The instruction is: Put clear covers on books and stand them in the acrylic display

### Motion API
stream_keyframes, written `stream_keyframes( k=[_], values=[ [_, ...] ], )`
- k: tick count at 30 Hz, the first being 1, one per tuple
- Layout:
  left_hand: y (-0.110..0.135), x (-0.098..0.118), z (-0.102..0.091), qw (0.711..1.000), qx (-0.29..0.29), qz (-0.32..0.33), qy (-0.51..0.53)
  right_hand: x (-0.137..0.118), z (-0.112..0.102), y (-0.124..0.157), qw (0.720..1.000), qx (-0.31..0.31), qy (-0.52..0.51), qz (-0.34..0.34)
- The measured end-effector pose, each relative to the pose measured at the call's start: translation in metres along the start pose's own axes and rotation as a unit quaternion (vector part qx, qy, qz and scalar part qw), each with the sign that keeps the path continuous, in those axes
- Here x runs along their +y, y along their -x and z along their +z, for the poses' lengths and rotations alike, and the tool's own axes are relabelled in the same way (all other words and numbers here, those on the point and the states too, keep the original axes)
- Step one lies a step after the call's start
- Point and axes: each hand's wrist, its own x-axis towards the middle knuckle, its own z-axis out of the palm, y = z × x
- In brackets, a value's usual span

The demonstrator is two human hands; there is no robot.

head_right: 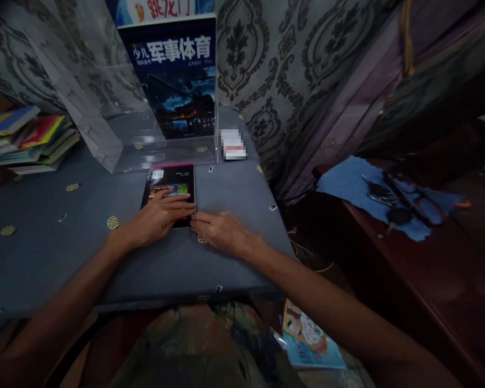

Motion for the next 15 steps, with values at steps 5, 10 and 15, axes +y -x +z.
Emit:
stream_keyframes(
  k=[5, 10, 15],
  values=[
    [0.014, 0.037, 0.005, 0.994, 0.019, -0.078, -0.076, -0.004, -0.005, 0.000, 0.999, -0.006, 0.032, -0.001],
    [0.036, 0.080, 0.023, 0.978, 0.086, -0.156, -0.104, -0.011, -0.002, 0.004, 0.998, 0.039, 0.032, -0.028],
    [0.044, 0.097, 0.040, 0.967, 0.112, -0.208, -0.093, -0.015, 0.001, 0.006, 0.999, 0.045, 0.016, -0.025]
  ],
)
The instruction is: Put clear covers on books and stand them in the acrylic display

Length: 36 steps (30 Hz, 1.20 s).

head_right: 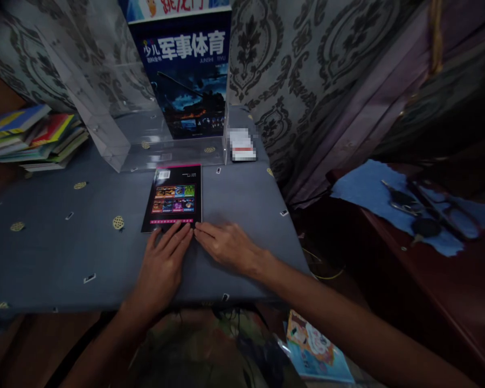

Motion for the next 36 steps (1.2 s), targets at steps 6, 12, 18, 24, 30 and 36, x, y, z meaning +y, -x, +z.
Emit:
stream_keyframes(
  k=[6, 12, 18, 24, 30, 36],
  values=[
    [-0.001, 0.000, 0.002, 1.000, -0.006, -0.014, 0.012, -0.001, -0.004, -0.002, 1.000, -0.013, 0.012, 0.000],
    [0.009, -0.004, -0.002, 0.999, 0.000, -0.035, 0.006, 0.000, -0.002, -0.001, 1.000, -0.020, 0.000, 0.009],
    [0.016, -0.007, -0.001, 0.999, 0.004, -0.046, 0.003, -0.001, -0.003, -0.001, 1.000, -0.023, -0.004, 0.013],
    [0.018, -0.004, -0.003, 0.998, -0.001, -0.063, -0.002, -0.002, -0.001, -0.002, 0.999, -0.026, -0.025, 0.004],
    [0.020, -0.002, -0.007, 0.996, -0.005, -0.086, -0.015, -0.007, -0.002, -0.010, 0.999, -0.027, 0.027, -0.025],
    [0.020, -0.003, -0.007, 0.996, 0.002, -0.086, -0.027, -0.011, 0.001, -0.016, 0.998, -0.027, 0.033, -0.036]
  ],
)
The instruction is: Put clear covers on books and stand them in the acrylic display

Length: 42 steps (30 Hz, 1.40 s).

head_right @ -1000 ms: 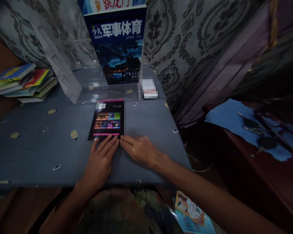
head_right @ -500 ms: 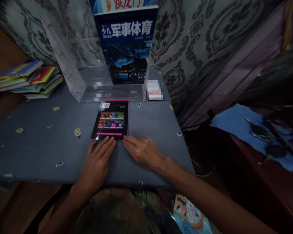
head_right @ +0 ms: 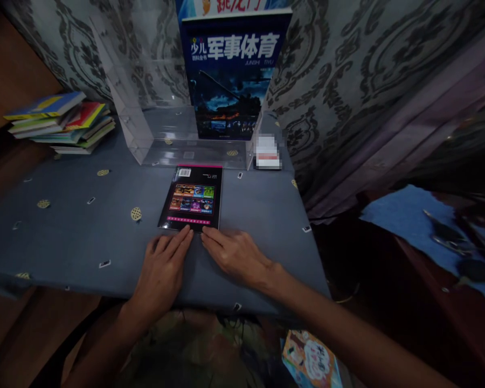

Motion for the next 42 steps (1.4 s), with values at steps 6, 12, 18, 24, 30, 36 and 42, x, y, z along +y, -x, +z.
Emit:
stream_keyframes(
  k=[6, 12, 18, 24, 30, 36, 42],
  values=[
    [0.002, -0.007, -0.004, 0.999, 0.002, -0.022, -0.028, -0.005, 0.008, -0.011, 0.999, -0.013, -0.004, -0.034],
    [0.002, -0.008, -0.003, 0.999, 0.007, -0.025, -0.019, -0.008, 0.012, -0.015, 1.000, 0.005, -0.025, -0.016],
    [0.007, -0.017, -0.003, 0.997, 0.019, -0.069, -0.037, -0.010, 0.013, -0.024, 0.999, 0.027, -0.005, -0.041],
    [0.009, -0.024, -0.003, 0.996, 0.025, -0.080, -0.040, -0.013, 0.015, -0.036, 0.997, 0.032, -0.023, -0.062],
    [0.009, -0.031, -0.001, 0.994, 0.038, -0.094, -0.032, -0.012, 0.013, -0.047, 0.996, -0.001, -0.058, -0.063],
    [0.008, -0.036, 0.003, 0.993, 0.052, -0.100, -0.038, -0.005, 0.015, -0.068, 0.988, -0.104, -0.109, -0.033],
    [0.006, -0.038, 0.009, 0.993, 0.078, -0.084, -0.020, -0.001, 0.017, -0.097, 0.972, -0.217, -0.072, -0.055]
  ],
)
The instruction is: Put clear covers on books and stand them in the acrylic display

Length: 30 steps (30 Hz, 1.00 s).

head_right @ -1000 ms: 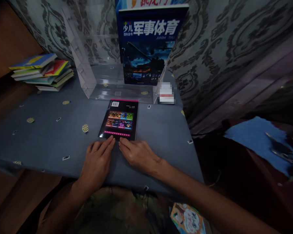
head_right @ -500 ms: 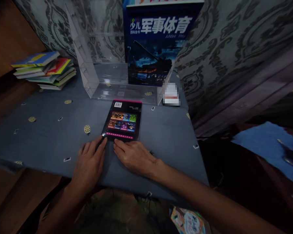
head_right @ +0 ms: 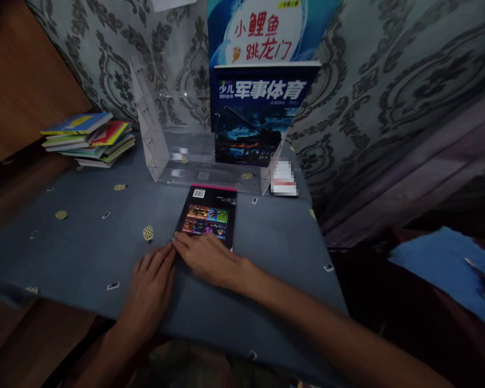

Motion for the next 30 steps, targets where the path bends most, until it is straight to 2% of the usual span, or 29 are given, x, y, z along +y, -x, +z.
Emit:
stream_keyframes(
  k=[4, 8, 14, 17, 20, 23, 27, 30],
  values=[
    [-0.001, 0.000, 0.003, 1.000, 0.002, -0.006, 0.003, 0.009, -0.002, -0.012, 1.000, 0.003, -0.006, -0.002],
    [0.001, 0.000, 0.004, 1.000, 0.000, -0.008, 0.000, 0.029, -0.003, -0.024, 0.999, 0.023, -0.001, 0.032],
    [0.001, 0.001, 0.005, 1.000, 0.005, -0.005, -0.007, 0.073, -0.010, -0.048, 0.988, 0.016, 0.027, 0.148],
    [-0.001, 0.001, 0.003, 1.000, 0.008, -0.006, 0.007, 0.090, -0.011, -0.051, 0.976, 0.030, 0.019, 0.216],
    [-0.007, -0.004, -0.003, 0.999, -0.010, -0.008, 0.039, 0.097, -0.010, -0.041, 0.964, 0.052, 0.006, 0.260],
    [-0.022, -0.017, -0.005, 0.997, -0.028, -0.004, 0.072, 0.094, -0.006, -0.019, 0.955, 0.068, 0.009, 0.290],
    [-0.052, -0.030, 0.006, 0.996, -0.044, 0.007, 0.082, 0.081, 0.001, 0.017, 0.943, 0.111, 0.013, 0.312],
    [-0.074, -0.030, 0.014, 0.991, -0.067, 0.005, 0.119, 0.068, 0.010, 0.035, 0.938, 0.152, 0.018, 0.310]
  ],
)
